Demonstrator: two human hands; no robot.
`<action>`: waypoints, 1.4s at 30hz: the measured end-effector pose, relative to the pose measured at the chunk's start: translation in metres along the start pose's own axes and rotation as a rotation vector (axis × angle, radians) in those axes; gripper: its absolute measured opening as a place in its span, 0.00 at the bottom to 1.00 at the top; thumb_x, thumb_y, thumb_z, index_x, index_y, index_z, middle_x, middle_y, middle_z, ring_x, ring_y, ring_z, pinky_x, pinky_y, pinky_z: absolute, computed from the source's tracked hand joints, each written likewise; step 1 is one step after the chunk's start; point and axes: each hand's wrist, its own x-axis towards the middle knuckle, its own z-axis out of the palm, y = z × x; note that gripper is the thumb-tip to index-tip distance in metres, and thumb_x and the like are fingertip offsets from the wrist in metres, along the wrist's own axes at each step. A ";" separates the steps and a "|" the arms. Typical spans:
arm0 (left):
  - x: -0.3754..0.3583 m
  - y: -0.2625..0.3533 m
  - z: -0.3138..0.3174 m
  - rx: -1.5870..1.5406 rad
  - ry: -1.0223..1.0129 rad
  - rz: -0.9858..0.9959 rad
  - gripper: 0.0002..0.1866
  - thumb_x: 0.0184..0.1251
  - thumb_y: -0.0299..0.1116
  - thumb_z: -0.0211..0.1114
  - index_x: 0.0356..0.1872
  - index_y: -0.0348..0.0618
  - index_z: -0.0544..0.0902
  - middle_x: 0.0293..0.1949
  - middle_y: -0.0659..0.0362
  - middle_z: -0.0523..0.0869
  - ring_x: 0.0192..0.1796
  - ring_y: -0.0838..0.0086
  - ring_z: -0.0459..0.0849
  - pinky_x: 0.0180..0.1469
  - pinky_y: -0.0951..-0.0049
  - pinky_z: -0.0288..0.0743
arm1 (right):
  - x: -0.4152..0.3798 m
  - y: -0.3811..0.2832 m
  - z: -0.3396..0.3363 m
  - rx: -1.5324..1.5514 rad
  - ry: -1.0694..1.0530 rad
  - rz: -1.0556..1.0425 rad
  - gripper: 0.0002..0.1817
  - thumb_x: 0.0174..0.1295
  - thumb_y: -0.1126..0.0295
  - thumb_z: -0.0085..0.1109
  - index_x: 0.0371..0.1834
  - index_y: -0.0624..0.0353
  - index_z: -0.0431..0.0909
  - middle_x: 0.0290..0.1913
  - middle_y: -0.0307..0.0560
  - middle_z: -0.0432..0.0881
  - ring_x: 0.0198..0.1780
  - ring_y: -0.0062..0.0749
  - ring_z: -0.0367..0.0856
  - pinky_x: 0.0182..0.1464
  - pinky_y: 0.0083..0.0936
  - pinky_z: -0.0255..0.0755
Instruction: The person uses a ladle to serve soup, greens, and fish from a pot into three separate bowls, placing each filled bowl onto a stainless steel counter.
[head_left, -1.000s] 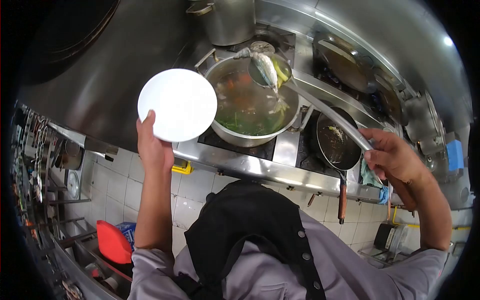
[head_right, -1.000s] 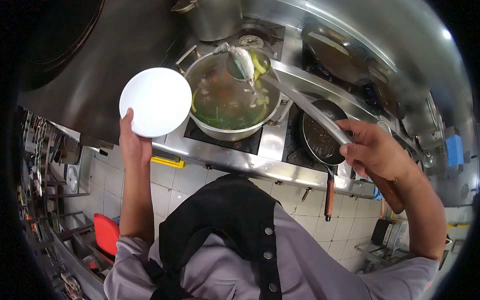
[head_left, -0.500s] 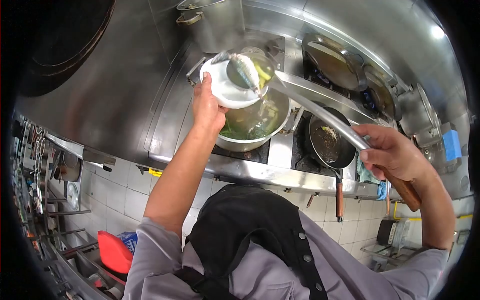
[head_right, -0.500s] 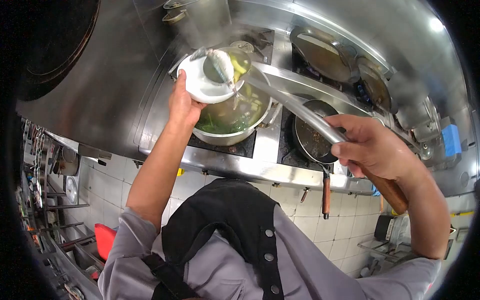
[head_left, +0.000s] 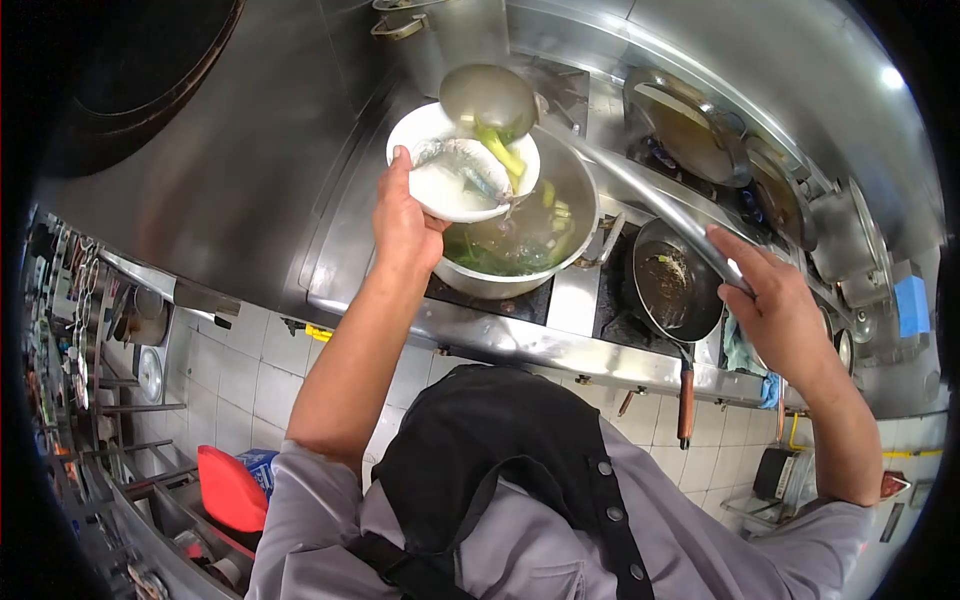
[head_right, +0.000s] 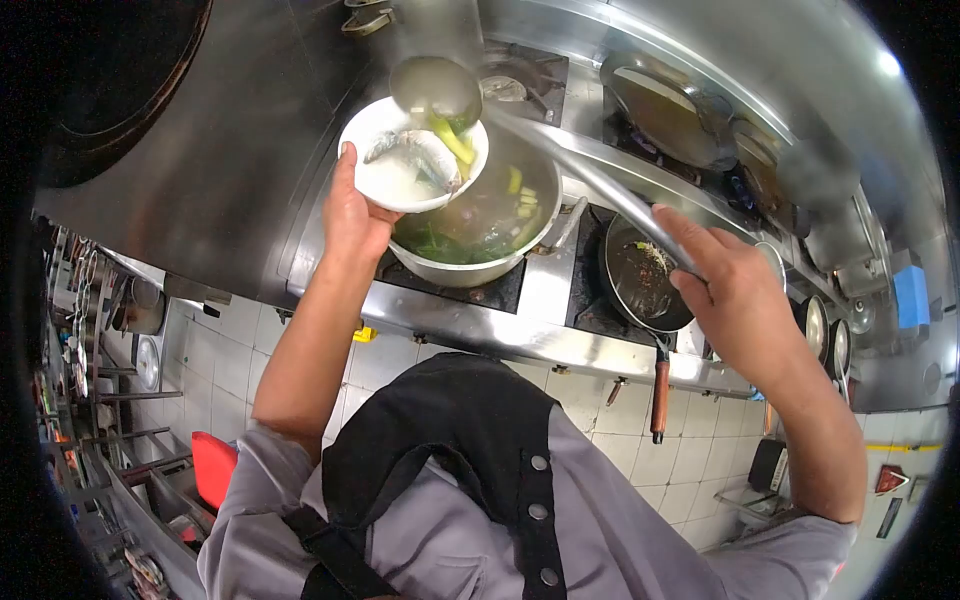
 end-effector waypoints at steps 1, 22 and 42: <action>-0.004 0.005 0.002 -0.010 -0.009 0.010 0.27 0.74 0.53 0.59 0.64 0.48 0.67 0.58 0.54 0.80 0.55 0.64 0.84 0.48 0.59 0.83 | 0.000 -0.001 -0.002 0.010 0.015 0.033 0.33 0.57 0.80 0.62 0.69 0.51 0.70 0.46 0.58 0.82 0.42 0.53 0.82 0.44 0.39 0.75; -0.113 0.081 -0.110 -0.015 0.147 0.299 0.30 0.80 0.50 0.44 0.70 0.34 0.65 0.67 0.46 0.74 0.68 0.56 0.74 0.72 0.55 0.66 | 0.077 0.046 -0.041 -0.455 -0.276 -0.270 0.31 0.47 0.81 0.65 0.60 0.57 0.80 0.34 0.53 0.83 0.36 0.51 0.82 0.42 0.42 0.73; -0.138 0.073 -0.137 -0.051 0.183 0.264 0.30 0.81 0.51 0.43 0.71 0.37 0.65 0.67 0.48 0.74 0.68 0.57 0.74 0.69 0.53 0.68 | 0.103 0.138 0.000 0.732 -0.663 0.401 0.26 0.51 0.77 0.65 0.58 0.68 0.78 0.18 0.41 0.79 0.14 0.17 0.72 0.14 0.14 0.62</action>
